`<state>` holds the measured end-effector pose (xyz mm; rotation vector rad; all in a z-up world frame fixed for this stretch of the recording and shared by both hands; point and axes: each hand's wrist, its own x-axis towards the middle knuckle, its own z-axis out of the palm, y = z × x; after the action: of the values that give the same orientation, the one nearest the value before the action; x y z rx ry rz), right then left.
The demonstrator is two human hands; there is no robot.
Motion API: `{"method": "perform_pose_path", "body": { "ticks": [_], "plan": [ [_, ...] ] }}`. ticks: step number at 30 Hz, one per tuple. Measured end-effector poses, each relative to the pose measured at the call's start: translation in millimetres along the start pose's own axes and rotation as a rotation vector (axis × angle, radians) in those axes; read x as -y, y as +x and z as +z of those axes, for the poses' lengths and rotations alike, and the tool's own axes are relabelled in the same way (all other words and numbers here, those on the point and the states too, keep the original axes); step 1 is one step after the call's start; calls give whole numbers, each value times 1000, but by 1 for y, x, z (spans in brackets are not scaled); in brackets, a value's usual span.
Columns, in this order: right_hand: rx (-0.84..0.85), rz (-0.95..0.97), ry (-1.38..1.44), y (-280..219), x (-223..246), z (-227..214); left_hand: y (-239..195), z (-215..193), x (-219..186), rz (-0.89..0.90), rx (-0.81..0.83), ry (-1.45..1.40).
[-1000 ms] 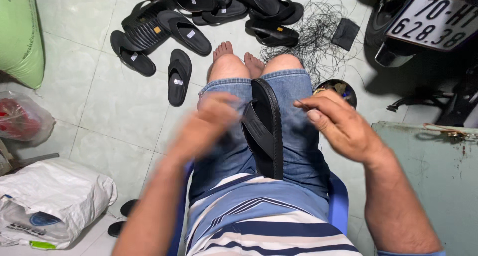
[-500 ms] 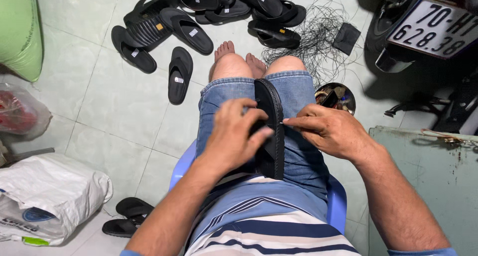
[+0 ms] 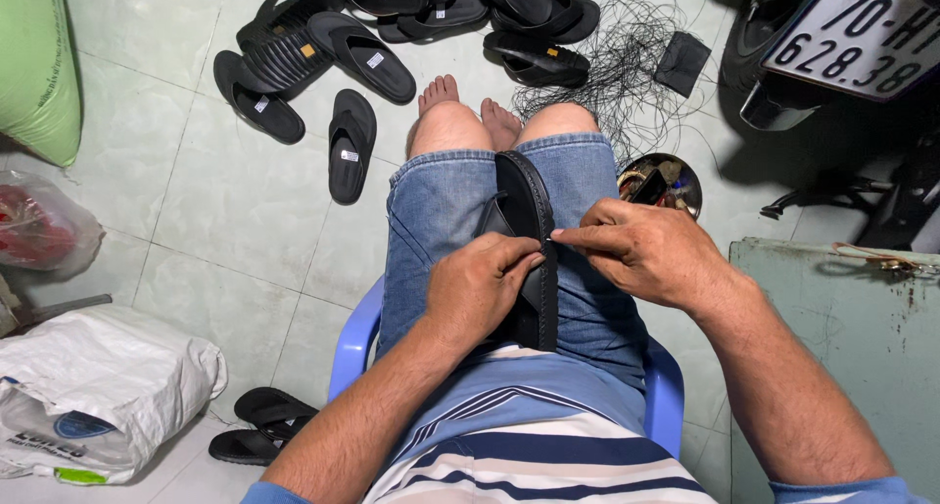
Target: The person sits on a blue plastic chair and sews a black flip-flop using a needle and thread. They hold the slipper on their lap and repeatedly push the needle through the sole and strap while pulling the thread tight. Several other black slippers are scattered on the tiled floor nearby.
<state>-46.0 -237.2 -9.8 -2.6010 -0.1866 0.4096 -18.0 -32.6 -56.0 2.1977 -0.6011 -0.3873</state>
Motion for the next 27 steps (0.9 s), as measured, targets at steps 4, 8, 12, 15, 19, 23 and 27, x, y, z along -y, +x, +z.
{"method": "perform_pose_path", "body": {
  "ticks": [4, 8, 12, 15, 19, 23, 27],
  "plan": [
    [-1, -21, -94, 1, 3, -3, 1, 10, 2, -7, -73, -159],
    [4, -98, -90, 8, -5, 1, 3, 23, 9, 13, -146, -330],
    [-20, -71, -2, 13, -16, 12, 5, 26, 14, 31, -153, -355],
    [-81, -73, 170, 13, -18, 19, 4, 30, 17, 14, -149, -403],
    [-113, -40, 41, 13, -7, 15, 7, 17, 11, 71, -122, -261],
    [-100, -12, 23, 8, -1, 18, 7, -23, -7, 226, -18, 153],
    [-53, 81, 142, 8, 6, 10, 12, -50, -1, 91, 189, 70]
  ]
}}
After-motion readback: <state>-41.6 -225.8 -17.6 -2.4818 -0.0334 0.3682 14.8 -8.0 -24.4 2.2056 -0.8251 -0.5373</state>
